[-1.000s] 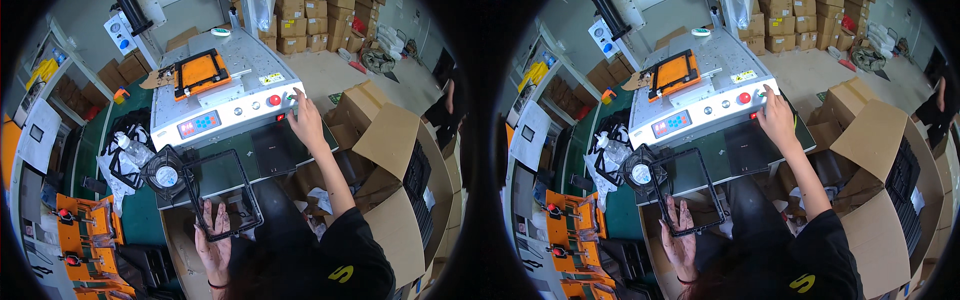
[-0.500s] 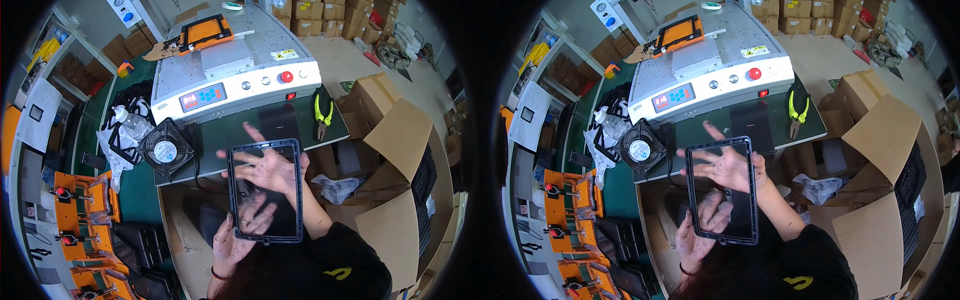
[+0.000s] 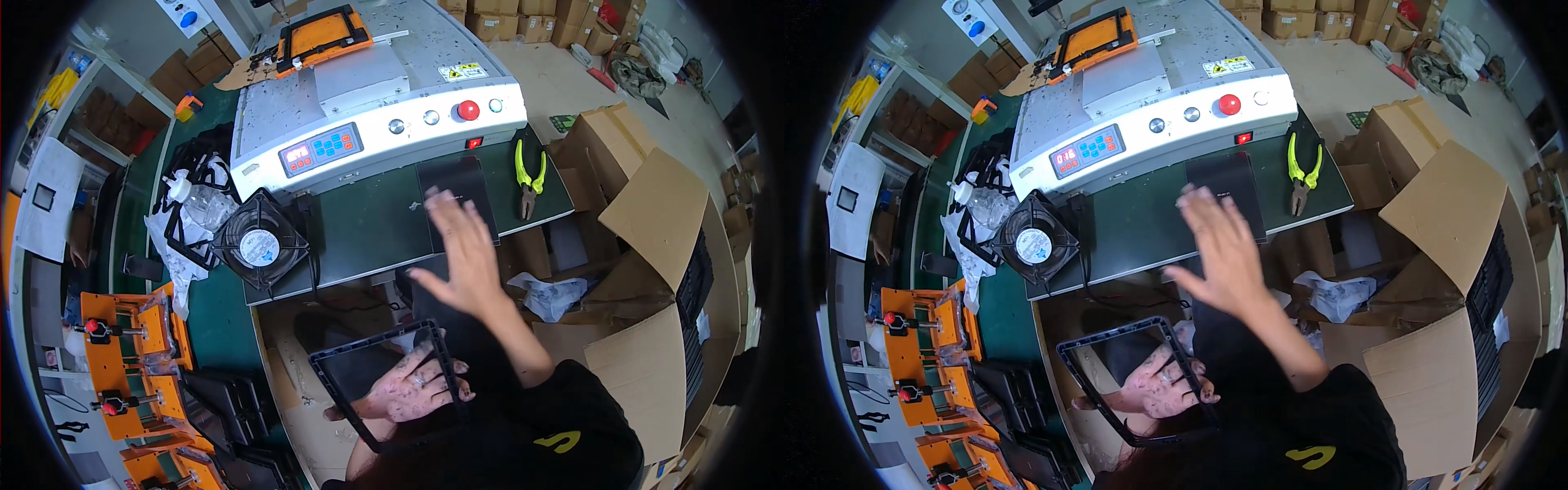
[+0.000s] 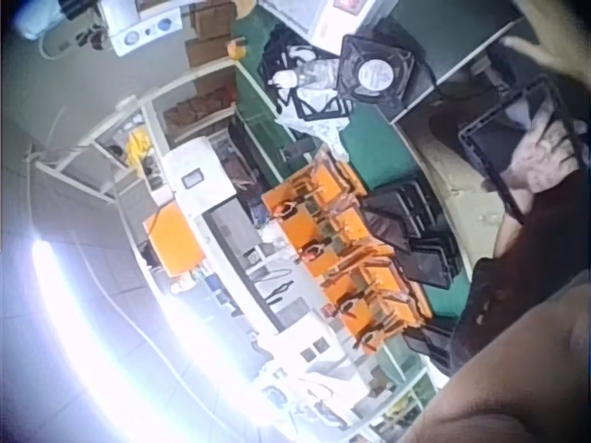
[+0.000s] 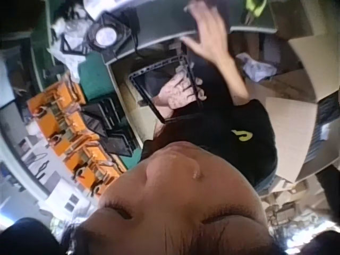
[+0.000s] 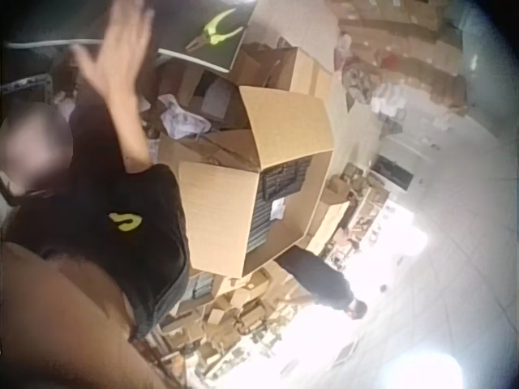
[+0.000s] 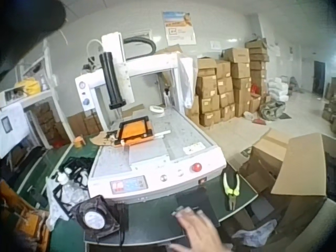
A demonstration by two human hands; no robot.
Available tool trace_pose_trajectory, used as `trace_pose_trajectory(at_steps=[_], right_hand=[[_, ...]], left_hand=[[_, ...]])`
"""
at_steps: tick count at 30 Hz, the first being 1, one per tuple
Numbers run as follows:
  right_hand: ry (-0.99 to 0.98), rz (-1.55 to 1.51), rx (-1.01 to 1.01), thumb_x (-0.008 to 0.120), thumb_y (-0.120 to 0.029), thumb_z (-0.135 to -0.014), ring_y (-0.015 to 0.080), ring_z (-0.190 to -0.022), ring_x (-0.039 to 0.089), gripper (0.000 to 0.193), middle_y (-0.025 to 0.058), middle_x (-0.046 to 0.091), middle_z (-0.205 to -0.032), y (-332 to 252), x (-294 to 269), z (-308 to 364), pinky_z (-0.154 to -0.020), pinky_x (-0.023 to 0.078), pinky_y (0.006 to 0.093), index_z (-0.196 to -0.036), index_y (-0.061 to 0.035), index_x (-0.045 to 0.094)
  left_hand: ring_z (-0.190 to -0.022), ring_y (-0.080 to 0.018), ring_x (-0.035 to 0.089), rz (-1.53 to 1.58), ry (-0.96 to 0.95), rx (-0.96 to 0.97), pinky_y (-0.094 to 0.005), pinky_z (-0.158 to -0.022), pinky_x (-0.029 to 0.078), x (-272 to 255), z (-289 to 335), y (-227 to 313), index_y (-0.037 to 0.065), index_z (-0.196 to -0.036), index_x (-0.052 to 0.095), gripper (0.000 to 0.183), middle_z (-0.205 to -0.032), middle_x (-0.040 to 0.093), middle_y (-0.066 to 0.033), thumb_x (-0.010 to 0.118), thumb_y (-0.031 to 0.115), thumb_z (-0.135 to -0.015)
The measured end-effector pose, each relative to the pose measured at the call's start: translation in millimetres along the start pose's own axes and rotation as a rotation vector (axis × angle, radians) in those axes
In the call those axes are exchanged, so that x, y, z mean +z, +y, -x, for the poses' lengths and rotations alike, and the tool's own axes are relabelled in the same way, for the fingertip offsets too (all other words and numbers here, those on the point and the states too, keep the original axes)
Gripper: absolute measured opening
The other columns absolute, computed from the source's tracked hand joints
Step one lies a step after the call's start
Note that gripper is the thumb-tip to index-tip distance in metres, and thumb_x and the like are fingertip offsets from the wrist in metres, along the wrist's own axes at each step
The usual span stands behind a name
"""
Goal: The person assembles black rectangular electronic devices by placing them into orange jigs, securing them with levers, and then removing them. The person stacks the assembled units and places them into cardboard boxes.
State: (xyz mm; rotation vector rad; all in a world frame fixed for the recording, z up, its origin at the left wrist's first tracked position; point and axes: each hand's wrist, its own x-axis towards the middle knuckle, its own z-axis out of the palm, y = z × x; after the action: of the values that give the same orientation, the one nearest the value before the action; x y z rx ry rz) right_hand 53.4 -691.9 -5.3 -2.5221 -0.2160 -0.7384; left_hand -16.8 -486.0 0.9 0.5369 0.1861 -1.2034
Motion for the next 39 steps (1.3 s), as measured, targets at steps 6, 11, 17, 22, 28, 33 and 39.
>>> trace_pose_trajectory(at_steps=[6,11,17,22,28,33,39], right_hand=[[-0.185,0.224,-0.002,0.069,-0.03,-0.073,0.0251,-0.125,0.043,0.07,0.0118,0.048,-0.133,35,-16,29,-0.106,0.029,0.0421,-0.13,0.001,0.043],[-0.103,0.269,-0.153,0.069,-0.019,-0.072,0.0254,-0.111,0.056,0.05,0.01,0.059,-0.12,47,-29,26,-0.095,0.045,0.0369,-0.117,0.0,0.056],[0.255,0.03,0.286,0.054,0.005,-0.084,0.0285,-0.092,0.065,0.028,0.0144,0.064,-0.107,41,-35,7,-0.078,0.051,0.0329,-0.111,0.0042,0.058],[0.468,-0.003,-0.164,0.056,0.002,-0.081,0.025,-0.093,0.066,0.024,0.0078,0.068,-0.099,-4,-45,23,-0.083,0.051,0.0335,-0.103,-0.004,0.065],[0.119,-0.19,-0.582,0.06,-0.017,-0.079,0.0239,-0.098,0.064,0.023,0.002,0.068,-0.103,-63,-45,39,-0.084,0.052,0.0316,-0.1,-0.0155,0.069],[0.163,-0.252,-0.561,0.058,-0.017,-0.081,0.0237,-0.098,0.065,0.021,0.0017,0.069,-0.101,-73,-33,44,-0.082,0.053,0.0318,-0.098,-0.0163,0.071],[0.163,-0.274,-0.567,0.058,-0.017,-0.08,0.0238,-0.098,0.064,0.022,0.0023,0.069,-0.101,-77,-27,46,-0.082,0.053,0.0317,-0.098,-0.0158,0.071]], left_hand=[[-0.127,-0.0469,0.028,0.574,-0.563,0.39,-0.0625,-0.107,0.012,-32,-19,-1,0.015,-0.146,0.005,0.117,-0.146,0.02,-0.0233,0.067,0.066,-0.062],[-0.128,-0.0458,0.028,1.852,0.201,0.239,-0.0618,-0.108,0.011,2,-5,34,0.015,-0.147,0.006,0.121,-0.148,0.016,-0.0222,0.068,0.068,-0.058],[-0.13,-0.0453,0.027,0.101,-0.135,0.611,-0.0577,-0.109,0.016,-11,-12,28,0.011,-0.146,0.005,0.126,-0.149,0.011,-0.0223,0.068,0.071,-0.056],[-0.129,-0.046,0.028,-0.009,-0.205,0.775,-0.0542,-0.11,0.019,-10,-14,40,0.009,-0.146,0.004,0.123,-0.149,0.008,-0.0223,0.069,0.068,-0.059],[-0.133,-0.0414,0.025,0.087,0.003,0.818,-0.0526,-0.111,0.019,-74,-4,-8,0.01,-0.146,0.011,0.118,-0.15,0.009,-0.02,0.064,0.073,-0.061],[-0.133,-0.0409,0.024,0.064,0.031,0.819,-0.0524,-0.111,0.019,-78,-5,-14,0.01,-0.146,0.012,0.117,-0.15,0.009,-0.0199,0.063,0.074,-0.061],[-0.133,-0.0402,0.024,-0.019,-0.018,0.849,-0.0522,-0.111,0.019,-45,-18,9,0.01,-0.146,0.012,0.117,-0.15,0.009,-0.0197,0.062,0.074,-0.062]])
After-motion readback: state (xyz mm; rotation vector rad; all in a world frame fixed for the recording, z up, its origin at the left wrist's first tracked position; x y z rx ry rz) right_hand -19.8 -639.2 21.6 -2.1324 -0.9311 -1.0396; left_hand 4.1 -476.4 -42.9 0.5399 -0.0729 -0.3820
